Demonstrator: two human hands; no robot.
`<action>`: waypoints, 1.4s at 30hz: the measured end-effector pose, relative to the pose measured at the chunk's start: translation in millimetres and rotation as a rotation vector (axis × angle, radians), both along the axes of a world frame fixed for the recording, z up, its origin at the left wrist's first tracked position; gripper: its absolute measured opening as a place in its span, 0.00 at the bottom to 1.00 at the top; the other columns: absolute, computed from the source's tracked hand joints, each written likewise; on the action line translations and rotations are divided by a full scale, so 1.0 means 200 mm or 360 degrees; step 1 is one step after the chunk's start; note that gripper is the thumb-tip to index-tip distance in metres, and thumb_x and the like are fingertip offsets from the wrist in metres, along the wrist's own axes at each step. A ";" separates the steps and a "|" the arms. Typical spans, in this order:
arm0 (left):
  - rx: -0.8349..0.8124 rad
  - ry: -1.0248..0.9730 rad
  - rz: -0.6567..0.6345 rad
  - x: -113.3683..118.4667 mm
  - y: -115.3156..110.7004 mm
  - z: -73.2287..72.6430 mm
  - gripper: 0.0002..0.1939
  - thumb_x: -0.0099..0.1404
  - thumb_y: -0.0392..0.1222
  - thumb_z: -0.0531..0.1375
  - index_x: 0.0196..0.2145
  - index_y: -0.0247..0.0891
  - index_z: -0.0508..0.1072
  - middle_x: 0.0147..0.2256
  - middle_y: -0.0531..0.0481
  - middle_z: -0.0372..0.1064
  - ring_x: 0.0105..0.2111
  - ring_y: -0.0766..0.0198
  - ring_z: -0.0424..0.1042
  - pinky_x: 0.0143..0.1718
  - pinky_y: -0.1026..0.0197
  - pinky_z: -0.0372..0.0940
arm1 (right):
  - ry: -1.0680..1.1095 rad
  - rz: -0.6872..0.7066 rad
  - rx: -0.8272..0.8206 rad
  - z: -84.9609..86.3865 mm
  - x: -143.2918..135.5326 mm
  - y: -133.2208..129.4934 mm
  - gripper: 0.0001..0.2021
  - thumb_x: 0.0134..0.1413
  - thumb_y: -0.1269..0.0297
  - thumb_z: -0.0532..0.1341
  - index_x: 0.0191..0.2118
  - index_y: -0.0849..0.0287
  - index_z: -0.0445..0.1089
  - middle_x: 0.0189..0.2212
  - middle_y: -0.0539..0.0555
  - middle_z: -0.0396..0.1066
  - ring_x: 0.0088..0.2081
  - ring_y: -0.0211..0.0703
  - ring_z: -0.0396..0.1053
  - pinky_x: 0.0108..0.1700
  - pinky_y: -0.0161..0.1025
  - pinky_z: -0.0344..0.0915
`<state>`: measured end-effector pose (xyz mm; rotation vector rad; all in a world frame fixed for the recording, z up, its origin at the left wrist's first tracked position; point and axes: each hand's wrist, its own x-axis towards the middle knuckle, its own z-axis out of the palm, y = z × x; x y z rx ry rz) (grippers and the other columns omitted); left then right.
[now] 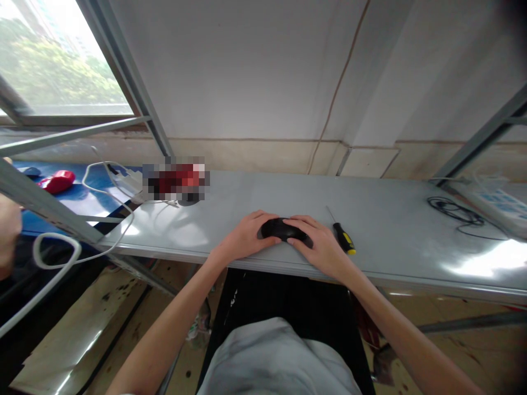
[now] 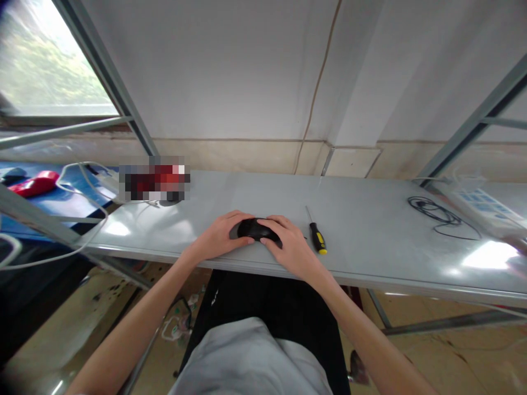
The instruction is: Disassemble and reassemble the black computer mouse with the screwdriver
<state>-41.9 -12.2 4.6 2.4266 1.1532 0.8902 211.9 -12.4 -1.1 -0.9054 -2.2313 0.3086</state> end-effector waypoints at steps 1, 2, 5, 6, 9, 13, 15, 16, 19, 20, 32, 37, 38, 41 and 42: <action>-0.0002 -0.0003 -0.0004 0.00 0.00 0.00 0.23 0.71 0.50 0.69 0.59 0.42 0.74 0.53 0.44 0.77 0.54 0.50 0.75 0.60 0.47 0.70 | 0.0004 0.0001 0.0002 0.00 0.00 0.00 0.18 0.70 0.63 0.63 0.62 0.52 0.75 0.57 0.62 0.77 0.56 0.58 0.78 0.61 0.60 0.74; -0.0005 -0.0004 -0.0008 0.00 0.00 0.00 0.23 0.71 0.50 0.69 0.59 0.42 0.74 0.53 0.44 0.77 0.54 0.50 0.75 0.60 0.47 0.70 | 0.0007 0.0002 0.0002 0.00 0.00 0.00 0.18 0.70 0.63 0.63 0.62 0.52 0.75 0.57 0.62 0.77 0.56 0.58 0.78 0.61 0.60 0.74; -0.0010 -0.0005 -0.0007 0.00 0.00 0.00 0.23 0.71 0.50 0.70 0.59 0.42 0.74 0.52 0.44 0.77 0.53 0.50 0.76 0.60 0.47 0.70 | 0.0013 0.0005 0.0002 0.00 0.00 0.00 0.18 0.69 0.64 0.63 0.62 0.52 0.75 0.57 0.62 0.77 0.56 0.57 0.78 0.61 0.60 0.74; -0.0009 -0.0005 -0.0004 0.00 0.00 0.00 0.23 0.71 0.49 0.70 0.59 0.42 0.74 0.52 0.44 0.77 0.53 0.50 0.75 0.60 0.47 0.70 | 0.0013 0.0006 0.0001 0.00 0.00 0.00 0.18 0.69 0.64 0.63 0.62 0.53 0.75 0.57 0.62 0.77 0.56 0.57 0.78 0.61 0.59 0.74; -0.0003 -0.0004 -0.0004 0.00 0.01 0.00 0.24 0.70 0.49 0.70 0.59 0.41 0.73 0.53 0.43 0.76 0.54 0.50 0.75 0.60 0.46 0.70 | 0.0012 0.0005 0.0003 0.00 0.00 -0.01 0.18 0.69 0.64 0.63 0.61 0.55 0.74 0.57 0.63 0.77 0.57 0.57 0.77 0.62 0.59 0.74; 0.0004 0.0001 0.0010 0.00 0.01 -0.01 0.24 0.70 0.50 0.70 0.59 0.42 0.74 0.53 0.43 0.76 0.53 0.50 0.76 0.60 0.46 0.70 | 0.0010 0.0000 0.0004 0.00 0.00 -0.01 0.18 0.69 0.65 0.64 0.61 0.55 0.74 0.57 0.63 0.77 0.57 0.57 0.77 0.62 0.59 0.73; 0.0003 0.0007 0.0015 0.00 0.01 -0.01 0.24 0.70 0.51 0.70 0.59 0.42 0.74 0.53 0.43 0.76 0.53 0.50 0.76 0.60 0.46 0.70 | 0.0019 -0.0014 0.0009 0.00 0.00 -0.01 0.18 0.69 0.65 0.64 0.61 0.56 0.74 0.57 0.63 0.76 0.57 0.57 0.77 0.62 0.60 0.73; 0.0004 0.0010 0.0015 0.00 0.01 -0.01 0.24 0.70 0.51 0.70 0.60 0.42 0.74 0.53 0.43 0.76 0.53 0.50 0.76 0.60 0.46 0.70 | 0.0025 -0.0021 0.0012 0.00 0.00 -0.01 0.18 0.69 0.65 0.64 0.61 0.56 0.74 0.56 0.63 0.76 0.57 0.57 0.77 0.62 0.59 0.73; 0.0009 0.0016 0.0003 0.00 0.00 0.00 0.25 0.70 0.50 0.70 0.60 0.41 0.73 0.54 0.42 0.76 0.54 0.50 0.75 0.61 0.46 0.69 | 0.0040 -0.0028 0.0018 0.00 0.00 -0.01 0.17 0.69 0.66 0.64 0.60 0.57 0.74 0.55 0.63 0.77 0.56 0.56 0.77 0.62 0.58 0.73; 0.0012 0.0017 -0.0001 0.00 0.00 0.00 0.25 0.70 0.49 0.70 0.60 0.40 0.73 0.54 0.42 0.76 0.55 0.49 0.75 0.61 0.46 0.69 | 0.0042 -0.0027 0.0020 0.00 0.00 -0.01 0.17 0.69 0.66 0.64 0.60 0.57 0.75 0.55 0.63 0.77 0.56 0.56 0.77 0.62 0.57 0.74; 0.0066 0.0004 -0.0043 -0.01 0.01 -0.01 0.26 0.67 0.42 0.72 0.60 0.41 0.72 0.53 0.43 0.76 0.54 0.51 0.75 0.60 0.47 0.70 | 0.0064 -0.0008 0.0025 0.00 0.00 0.00 0.16 0.69 0.65 0.64 0.59 0.56 0.76 0.54 0.62 0.78 0.55 0.56 0.78 0.61 0.56 0.74; 0.0076 0.0007 -0.0017 0.00 0.01 -0.02 0.26 0.66 0.41 0.73 0.59 0.40 0.73 0.54 0.43 0.77 0.54 0.50 0.76 0.60 0.47 0.70 | 0.0067 -0.0001 0.0023 0.00 0.00 -0.01 0.15 0.69 0.65 0.64 0.59 0.56 0.76 0.54 0.62 0.78 0.55 0.56 0.78 0.61 0.56 0.74; 0.0071 0.0005 -0.0014 0.00 0.01 -0.02 0.26 0.66 0.41 0.73 0.59 0.40 0.73 0.54 0.43 0.77 0.54 0.50 0.76 0.60 0.47 0.70 | 0.0067 0.0000 0.0023 0.00 0.00 -0.01 0.15 0.69 0.66 0.64 0.59 0.56 0.76 0.54 0.62 0.78 0.55 0.56 0.78 0.61 0.56 0.74; 0.0054 -0.0003 -0.0012 0.00 0.01 -0.02 0.25 0.67 0.42 0.73 0.59 0.41 0.73 0.54 0.44 0.78 0.53 0.51 0.77 0.58 0.47 0.71 | 0.0064 0.0002 0.0019 0.00 0.00 -0.01 0.15 0.69 0.66 0.64 0.59 0.57 0.75 0.55 0.62 0.78 0.55 0.55 0.78 0.62 0.56 0.74; 0.0055 -0.0008 -0.0013 0.00 0.02 -0.02 0.25 0.67 0.42 0.73 0.58 0.41 0.73 0.53 0.44 0.78 0.53 0.51 0.77 0.58 0.47 0.71 | 0.0064 0.0000 0.0018 0.00 0.00 -0.01 0.15 0.69 0.66 0.64 0.59 0.57 0.75 0.55 0.62 0.78 0.55 0.55 0.78 0.62 0.56 0.74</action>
